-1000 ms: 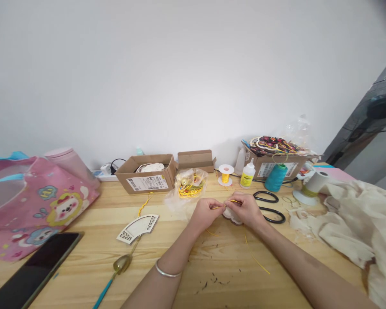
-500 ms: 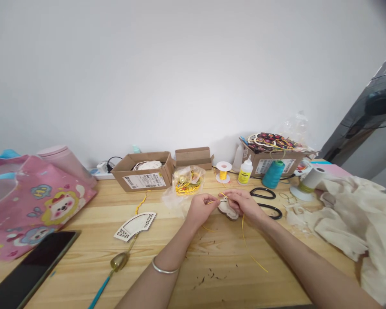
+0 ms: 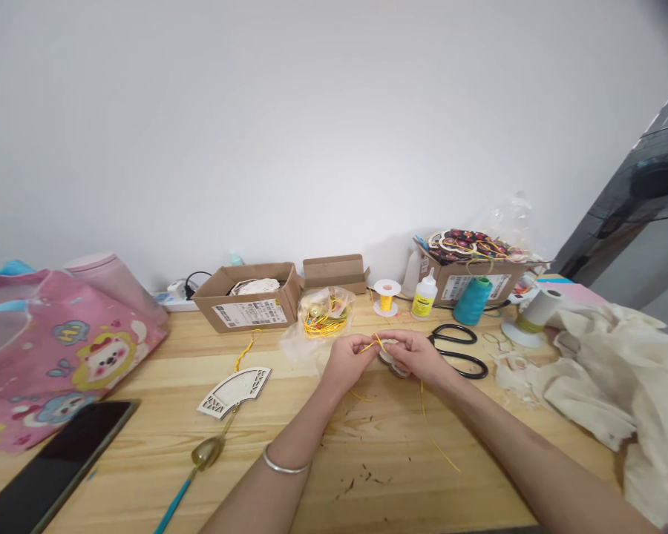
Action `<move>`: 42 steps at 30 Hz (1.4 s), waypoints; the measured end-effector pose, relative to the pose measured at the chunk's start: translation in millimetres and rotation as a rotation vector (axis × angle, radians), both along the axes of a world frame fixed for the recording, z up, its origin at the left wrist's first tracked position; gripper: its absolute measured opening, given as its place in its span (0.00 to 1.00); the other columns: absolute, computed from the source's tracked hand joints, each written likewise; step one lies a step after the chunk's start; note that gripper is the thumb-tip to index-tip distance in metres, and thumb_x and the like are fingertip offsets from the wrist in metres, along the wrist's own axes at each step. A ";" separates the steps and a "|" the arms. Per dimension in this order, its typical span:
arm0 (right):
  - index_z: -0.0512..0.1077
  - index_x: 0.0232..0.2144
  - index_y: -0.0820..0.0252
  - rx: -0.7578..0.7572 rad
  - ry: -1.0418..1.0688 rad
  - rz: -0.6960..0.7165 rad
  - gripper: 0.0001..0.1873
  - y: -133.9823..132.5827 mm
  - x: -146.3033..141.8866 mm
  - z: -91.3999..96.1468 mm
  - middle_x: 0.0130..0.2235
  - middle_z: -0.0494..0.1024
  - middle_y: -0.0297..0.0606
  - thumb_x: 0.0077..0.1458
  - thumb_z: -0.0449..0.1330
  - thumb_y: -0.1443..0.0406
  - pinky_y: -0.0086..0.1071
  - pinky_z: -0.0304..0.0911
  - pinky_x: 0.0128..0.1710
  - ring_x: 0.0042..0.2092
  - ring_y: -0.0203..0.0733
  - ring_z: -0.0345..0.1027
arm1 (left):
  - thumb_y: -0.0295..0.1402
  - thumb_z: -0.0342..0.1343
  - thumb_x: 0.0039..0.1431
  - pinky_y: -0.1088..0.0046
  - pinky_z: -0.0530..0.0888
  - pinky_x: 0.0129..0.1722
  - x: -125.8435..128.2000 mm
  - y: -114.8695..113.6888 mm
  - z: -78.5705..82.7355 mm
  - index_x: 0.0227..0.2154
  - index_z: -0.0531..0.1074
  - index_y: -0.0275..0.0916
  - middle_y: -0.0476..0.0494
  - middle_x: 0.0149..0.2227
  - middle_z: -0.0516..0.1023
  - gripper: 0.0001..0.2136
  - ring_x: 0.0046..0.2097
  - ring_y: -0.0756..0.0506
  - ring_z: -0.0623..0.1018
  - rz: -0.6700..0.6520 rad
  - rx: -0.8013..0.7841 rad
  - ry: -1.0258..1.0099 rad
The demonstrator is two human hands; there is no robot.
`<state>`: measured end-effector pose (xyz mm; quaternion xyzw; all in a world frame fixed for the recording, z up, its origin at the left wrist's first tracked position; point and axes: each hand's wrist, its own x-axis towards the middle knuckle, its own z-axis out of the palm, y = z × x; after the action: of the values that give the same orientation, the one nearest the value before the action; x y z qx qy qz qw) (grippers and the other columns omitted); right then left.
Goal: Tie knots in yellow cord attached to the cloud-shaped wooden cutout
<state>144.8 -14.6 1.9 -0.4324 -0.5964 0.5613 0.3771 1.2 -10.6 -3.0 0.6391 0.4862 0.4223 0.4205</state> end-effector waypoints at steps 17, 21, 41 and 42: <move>0.70 0.30 0.55 0.572 -0.701 -0.181 0.10 -2.9 4.2 1.4 0.20 0.69 0.30 0.45 0.51 0.61 0.24 0.49 0.21 0.22 0.32 0.59 | 0.34 0.45 0.47 0.80 0.56 0.20 1.7 -4.5 3.4 0.16 0.67 0.32 0.53 0.15 0.59 0.13 0.21 0.54 0.59 -0.125 0.046 0.067; 0.69 0.26 0.56 0.601 -0.733 -0.200 0.07 -1.4 5.1 -0.4 0.21 0.71 0.31 0.44 0.52 0.62 0.24 0.48 0.22 0.22 0.32 0.59 | 0.35 0.44 0.48 0.80 0.56 0.20 2.0 -6.0 4.4 0.17 0.69 0.33 0.52 0.16 0.62 0.13 0.21 0.54 0.60 -0.127 0.060 0.093; 0.66 0.24 0.58 0.677 -0.619 -0.161 0.03 3.2 6.9 -3.5 0.27 0.66 0.33 0.45 0.54 0.65 0.26 0.53 0.26 0.28 0.33 0.58 | 0.35 0.51 0.44 0.74 0.68 0.33 -0.5 -2.2 -1.3 0.25 0.73 0.33 0.43 0.28 0.76 0.10 0.31 0.47 0.73 -0.063 0.004 -0.110; 0.66 0.24 0.58 0.675 -0.620 -0.160 0.03 3.0 7.0 -3.2 0.28 0.66 0.33 0.45 0.54 0.65 0.26 0.53 0.27 0.28 0.33 0.58 | 0.35 0.51 0.44 0.73 0.68 0.33 -0.6 -2.2 -1.4 0.25 0.73 0.33 0.42 0.28 0.76 0.10 0.31 0.47 0.73 -0.061 0.001 -0.113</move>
<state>151.8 -11.6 -1.3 -0.4776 -0.7950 0.1493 0.3428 0.6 -12.8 -4.4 0.6291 0.4419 0.4446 0.4597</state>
